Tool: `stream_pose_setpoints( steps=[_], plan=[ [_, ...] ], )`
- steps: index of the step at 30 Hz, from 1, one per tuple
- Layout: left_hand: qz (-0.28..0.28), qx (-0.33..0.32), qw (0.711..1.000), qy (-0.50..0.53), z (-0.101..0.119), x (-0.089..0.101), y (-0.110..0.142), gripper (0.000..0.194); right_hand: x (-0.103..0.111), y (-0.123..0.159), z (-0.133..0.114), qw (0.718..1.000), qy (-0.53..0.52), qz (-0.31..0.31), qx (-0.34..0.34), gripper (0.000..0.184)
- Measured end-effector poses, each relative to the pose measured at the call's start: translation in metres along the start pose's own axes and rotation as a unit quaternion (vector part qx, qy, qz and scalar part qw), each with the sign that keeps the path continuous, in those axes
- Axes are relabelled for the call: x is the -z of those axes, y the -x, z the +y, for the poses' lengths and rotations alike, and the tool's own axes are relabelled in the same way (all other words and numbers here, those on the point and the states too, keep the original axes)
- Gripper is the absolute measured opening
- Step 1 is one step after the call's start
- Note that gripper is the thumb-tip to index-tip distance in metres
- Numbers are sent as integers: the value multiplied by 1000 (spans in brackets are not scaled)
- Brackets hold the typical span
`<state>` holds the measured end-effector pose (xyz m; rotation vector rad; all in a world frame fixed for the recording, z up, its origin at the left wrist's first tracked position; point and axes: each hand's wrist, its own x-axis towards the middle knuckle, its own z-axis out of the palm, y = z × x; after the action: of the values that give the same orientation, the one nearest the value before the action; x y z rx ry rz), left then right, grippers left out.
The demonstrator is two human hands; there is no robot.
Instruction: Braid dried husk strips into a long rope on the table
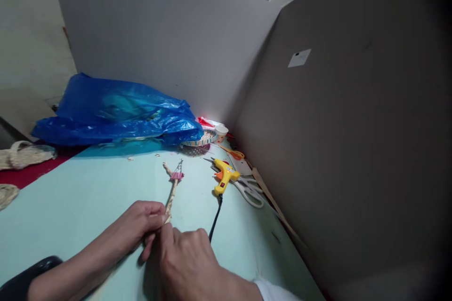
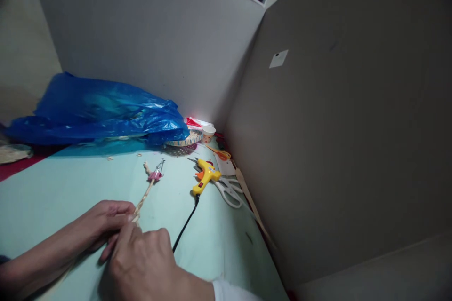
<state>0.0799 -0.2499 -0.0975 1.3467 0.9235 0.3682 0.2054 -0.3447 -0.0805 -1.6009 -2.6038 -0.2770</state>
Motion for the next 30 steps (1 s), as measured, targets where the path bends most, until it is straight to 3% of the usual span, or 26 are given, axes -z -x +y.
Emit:
stream_pose_setpoints(
  steps=[4,6,9,11,12,14,15,17,20,22,24,28,30],
  plan=[
    [-19,-11,999,23,2,2,0,31,-20,2,-15,964,127,232,11,33],
    [-22,-28,999,18,1,3,1,32,-22,2,-19,947,150,285,11,36],
    [-9,-43,999,-2,1,5,3,33,-8,3,-9,966,89,242,27,28],
    [-6,-42,999,3,4,7,6,33,11,3,10,987,-63,151,7,19],
    [-10,-41,999,10,7,8,8,32,20,2,21,981,-163,102,-37,21],
    [-22,-36,999,19,13,8,12,30,33,-1,42,936,-308,85,-150,32],
    [-27,-31,999,24,16,8,14,29,35,-3,49,911,-363,81,-181,29],
    [-38,-26,998,46,20,6,16,27,31,-8,56,845,-504,13,-176,24],
    [-63,-33,995,71,21,3,15,27,14,-16,52,725,-665,-82,-160,21],
    [-57,-35,996,54,20,2,14,27,9,-19,47,698,-688,-96,-176,24],
    [-31,-40,999,18,19,3,14,27,10,-20,45,726,-658,-97,-173,27],
    [-13,-86,993,-80,15,8,14,27,19,-18,49,829,-530,-56,-167,27],
    [-10,-112,985,-131,13,9,14,28,17,-17,49,842,-504,-21,-189,29]
  ],
)
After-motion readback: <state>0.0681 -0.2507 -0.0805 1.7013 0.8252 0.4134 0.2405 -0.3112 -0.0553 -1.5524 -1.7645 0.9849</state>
